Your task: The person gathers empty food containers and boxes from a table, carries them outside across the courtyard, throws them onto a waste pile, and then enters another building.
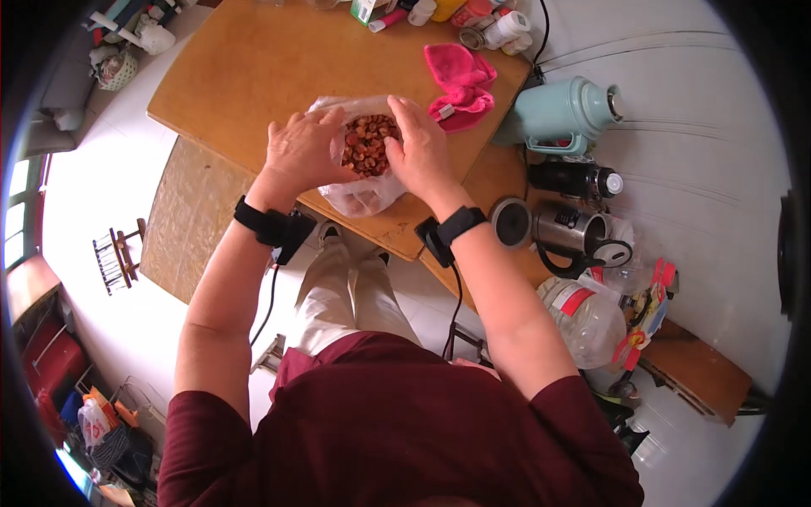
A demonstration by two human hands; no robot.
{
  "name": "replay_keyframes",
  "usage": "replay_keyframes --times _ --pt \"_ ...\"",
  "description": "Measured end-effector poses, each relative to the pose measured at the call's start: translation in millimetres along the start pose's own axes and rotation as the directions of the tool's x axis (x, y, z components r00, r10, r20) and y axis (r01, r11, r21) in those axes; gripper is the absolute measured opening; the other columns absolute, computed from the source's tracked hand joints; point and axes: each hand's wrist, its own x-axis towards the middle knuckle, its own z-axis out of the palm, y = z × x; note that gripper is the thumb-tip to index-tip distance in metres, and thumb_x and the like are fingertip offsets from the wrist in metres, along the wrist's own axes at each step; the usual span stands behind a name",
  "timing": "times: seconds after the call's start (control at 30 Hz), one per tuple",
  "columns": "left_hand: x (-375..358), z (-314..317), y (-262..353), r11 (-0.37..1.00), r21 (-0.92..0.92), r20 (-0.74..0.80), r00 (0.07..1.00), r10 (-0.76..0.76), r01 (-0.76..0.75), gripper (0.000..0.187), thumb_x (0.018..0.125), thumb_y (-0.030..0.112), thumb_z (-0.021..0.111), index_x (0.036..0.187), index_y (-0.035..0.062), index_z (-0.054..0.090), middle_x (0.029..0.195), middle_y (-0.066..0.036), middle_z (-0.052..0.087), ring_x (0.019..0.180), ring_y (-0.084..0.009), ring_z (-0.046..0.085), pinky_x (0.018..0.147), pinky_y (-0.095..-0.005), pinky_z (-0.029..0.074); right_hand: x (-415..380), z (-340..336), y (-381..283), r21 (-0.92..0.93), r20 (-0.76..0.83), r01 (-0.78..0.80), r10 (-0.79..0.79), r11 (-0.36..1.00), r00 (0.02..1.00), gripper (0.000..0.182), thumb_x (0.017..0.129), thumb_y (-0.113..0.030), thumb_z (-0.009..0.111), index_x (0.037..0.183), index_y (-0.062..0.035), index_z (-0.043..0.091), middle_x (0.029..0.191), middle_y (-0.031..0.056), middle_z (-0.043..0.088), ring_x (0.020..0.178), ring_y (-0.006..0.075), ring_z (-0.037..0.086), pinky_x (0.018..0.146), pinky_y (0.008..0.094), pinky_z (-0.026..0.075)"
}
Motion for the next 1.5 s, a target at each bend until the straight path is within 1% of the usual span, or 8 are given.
replay_keyframes --times 0.07,0.43,0.77,0.87,1.0,1.13,1.33,1.5 --pt "1.9 2.7 -9.7 0.999 0.035 0.056 0.998 -0.031 0.029 0.101 0.042 0.044 0.079 0.132 0.018 0.039 0.126 -0.008 0.047 0.117 -0.0285 0.043 0.09 -0.0464 0.035 5.4 9.8 13.9 -0.054 0.114 -0.042 0.048 0.998 0.992 0.055 0.072 -0.005 0.055 0.125 -0.0128 0.04 0.128 0.0119 0.042 0.121 0.0298 0.038 0.09 0.0544 0.034" --pt "-18.6 16.8 -51.0 0.983 0.177 0.158 0.987 0.013 -0.041 0.106 0.044 0.033 0.081 0.136 0.0179 0.031 0.143 -0.008 0.025 0.134 -0.0307 0.016 0.103 -0.0596 0.015 -5.6 -2.3 39.2 -0.075 0.403 -0.075 0.099 0.994 0.91 0.068 0.066 -0.009 0.057 0.13 -0.007 0.035 0.134 0.0129 0.038 0.126 0.0279 0.033 0.104 0.0506 0.021" --pt "-72.6 25.5 -29.7 0.992 0.025 -0.151 0.98 0.127 -0.124 0.048 0.07 0.012 0.063 0.117 0.0156 0.054 0.136 -0.006 0.04 0.13 -0.0295 0.027 0.105 -0.0523 0.017 -40.7 -22.3 -1.3 -0.18 0.396 0.273 -0.184 0.945 0.9 0.063 0.064 -0.003 0.059 0.124 -0.0141 0.045 0.129 0.0049 0.043 0.126 0.0291 0.031 0.1 0.0532 0.026" --pt "-81.0 33.1 -13.9 0.958 0.029 -0.118 0.951 0.286 -0.285 0.039 0.07 0.018 0.065 0.108 0.0151 0.057 0.133 -0.005 0.042 0.127 -0.0243 0.033 0.104 -0.0499 0.022 -47.2 -19.4 0.9 -0.182 0.358 0.307 -0.228 0.934 0.906 0.047 0.066 -0.006 0.062 0.11 -0.0197 0.055 0.103 0.0025 0.052 0.114 0.0253 0.043 0.098 0.0533 0.029" --pt "-85.6 52.7 -19.7 0.973 0.043 -0.14 0.963 0.229 -0.225 0.026 0.072 0.022 0.065 0.096 0.0124 0.06 0.132 -0.005 0.042 0.125 -0.0237 0.035 0.102 -0.0493 0.026 -66.1 -19.8 8.9 -0.174 0.402 0.341 -0.25 0.924 0.881 0.019 0.067 -0.009 0.063 0.084 -0.0187 0.065 0.082 0.0008 0.052 0.1 0.0218 0.049 0.096 0.0524 0.031" --pt "-93.1 67.9 -24.3 0.984 0.007 -0.17 0.969 0.177 -0.178 0.023 0.074 0.022 0.064 0.094 0.0115 0.06 0.133 -0.006 0.042 0.126 -0.0242 0.035 0.102 -0.0492 0.026 -86.8 -19.7 13.5 -0.173 0.413 0.347 -0.252 0.922 0.875 0.013 0.066 -0.012 0.064 0.079 -0.0153 0.065 0.086 0.0026 0.053 0.099 0.0222 0.05 0.096 0.0515 0.032" --pt "-97.9 82.4 -23.9 0.994 -0.012 -0.191 0.976 0.102 -0.106 0.03 0.076 0.023 0.062 0.101 0.0076 0.055 0.132 -0.01 0.042 0.126 -0.0275 0.034 0.102 -0.0472 0.027 -102.5 -21.7 7.3 -0.093 0.295 0.166 -0.132 0.982 0.946 0.02 0.07 -0.02 0.067 0.086 -0.0083 0.064 0.094 0.0061 0.056 0.1 0.0255 0.051 0.093 0.0491 0.036" --pt "-93.6 88.6 -6.2 0.955 -0.294 -0.376 0.924 -0.071 -0.046 0.039 0.074 0.022 0.063 0.106 0.0031 0.052 0.119 -0.016 0.051 0.115 -0.0315 0.045 0.095 -0.0411 0.037 -98.2 -18.7 2.6 0.029 0.234 -0.144 0.133 0.989 0.963 0.051 0.069 -0.019 0.069 0.115 -0.0075 0.049 0.11 0.0154 0.051 0.106 0.033 0.048 0.093 0.0402 0.038"
